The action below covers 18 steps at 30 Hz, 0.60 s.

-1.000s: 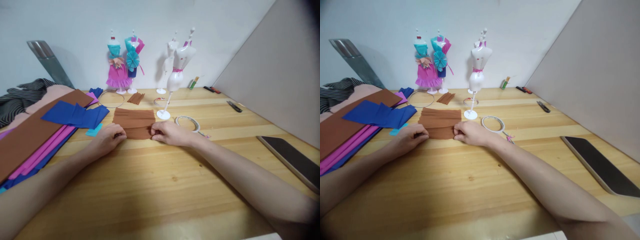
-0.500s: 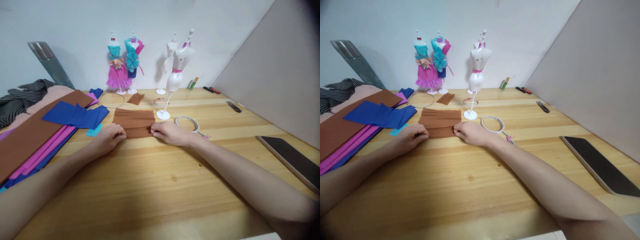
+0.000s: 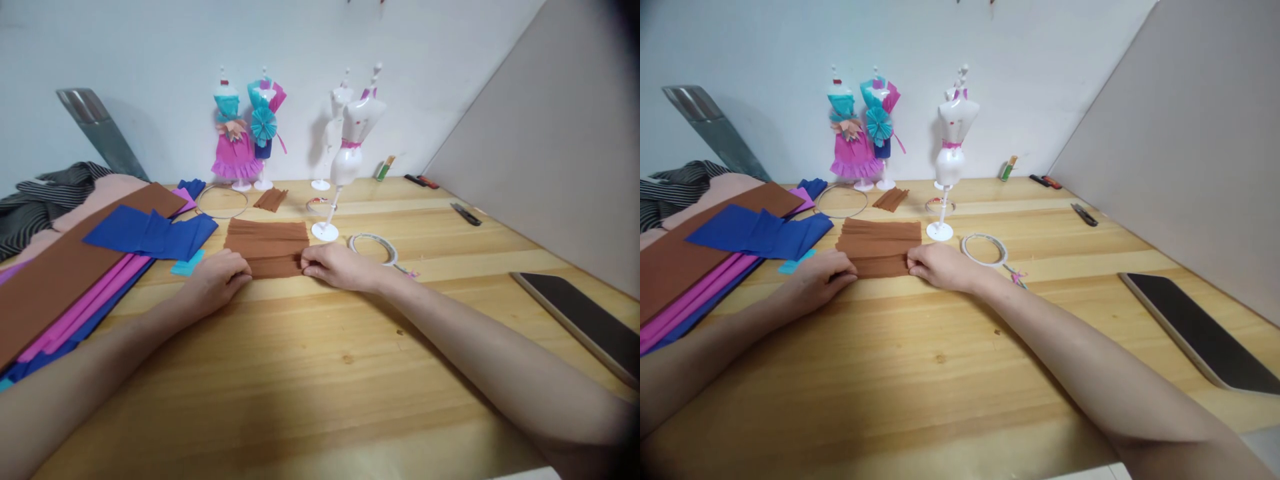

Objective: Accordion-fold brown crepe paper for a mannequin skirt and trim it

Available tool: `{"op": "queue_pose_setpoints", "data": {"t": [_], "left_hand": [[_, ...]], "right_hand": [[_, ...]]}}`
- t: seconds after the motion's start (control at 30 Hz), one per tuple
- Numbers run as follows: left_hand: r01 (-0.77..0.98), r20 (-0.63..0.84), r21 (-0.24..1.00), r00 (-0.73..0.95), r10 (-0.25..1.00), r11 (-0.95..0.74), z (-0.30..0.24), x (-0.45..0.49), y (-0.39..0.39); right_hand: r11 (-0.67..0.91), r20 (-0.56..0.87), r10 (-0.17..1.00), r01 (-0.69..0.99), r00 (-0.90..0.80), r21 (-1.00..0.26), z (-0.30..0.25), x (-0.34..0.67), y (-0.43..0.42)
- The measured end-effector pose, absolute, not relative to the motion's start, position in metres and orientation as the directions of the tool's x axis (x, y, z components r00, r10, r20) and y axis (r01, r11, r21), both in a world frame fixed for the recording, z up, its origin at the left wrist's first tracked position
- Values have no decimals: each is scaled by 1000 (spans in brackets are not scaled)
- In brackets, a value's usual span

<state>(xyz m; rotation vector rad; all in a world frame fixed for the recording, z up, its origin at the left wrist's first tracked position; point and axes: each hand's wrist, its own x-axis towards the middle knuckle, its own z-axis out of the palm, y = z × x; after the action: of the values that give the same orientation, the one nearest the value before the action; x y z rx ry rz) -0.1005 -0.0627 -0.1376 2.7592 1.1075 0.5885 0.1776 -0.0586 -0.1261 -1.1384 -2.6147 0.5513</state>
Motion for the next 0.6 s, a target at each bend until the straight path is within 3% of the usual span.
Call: {"op": "queue_pose_setpoints", "data": {"t": [0.13, 0.37, 0.6], "left_hand": [[644, 331, 185, 670, 664, -742, -134, -97, -70], [584, 316, 216, 716, 622, -782, -136, -100, -67], [604, 286, 353, 657, 697, -714, -137, -102, -63]], "right_hand": [[625, 56, 728, 629, -683, -462, -124, 178, -58], [590, 19, 726, 609, -687, -531, -122, 179, -57], [508, -35, 779, 663, -626, -549, -122, 179, -59]]}}
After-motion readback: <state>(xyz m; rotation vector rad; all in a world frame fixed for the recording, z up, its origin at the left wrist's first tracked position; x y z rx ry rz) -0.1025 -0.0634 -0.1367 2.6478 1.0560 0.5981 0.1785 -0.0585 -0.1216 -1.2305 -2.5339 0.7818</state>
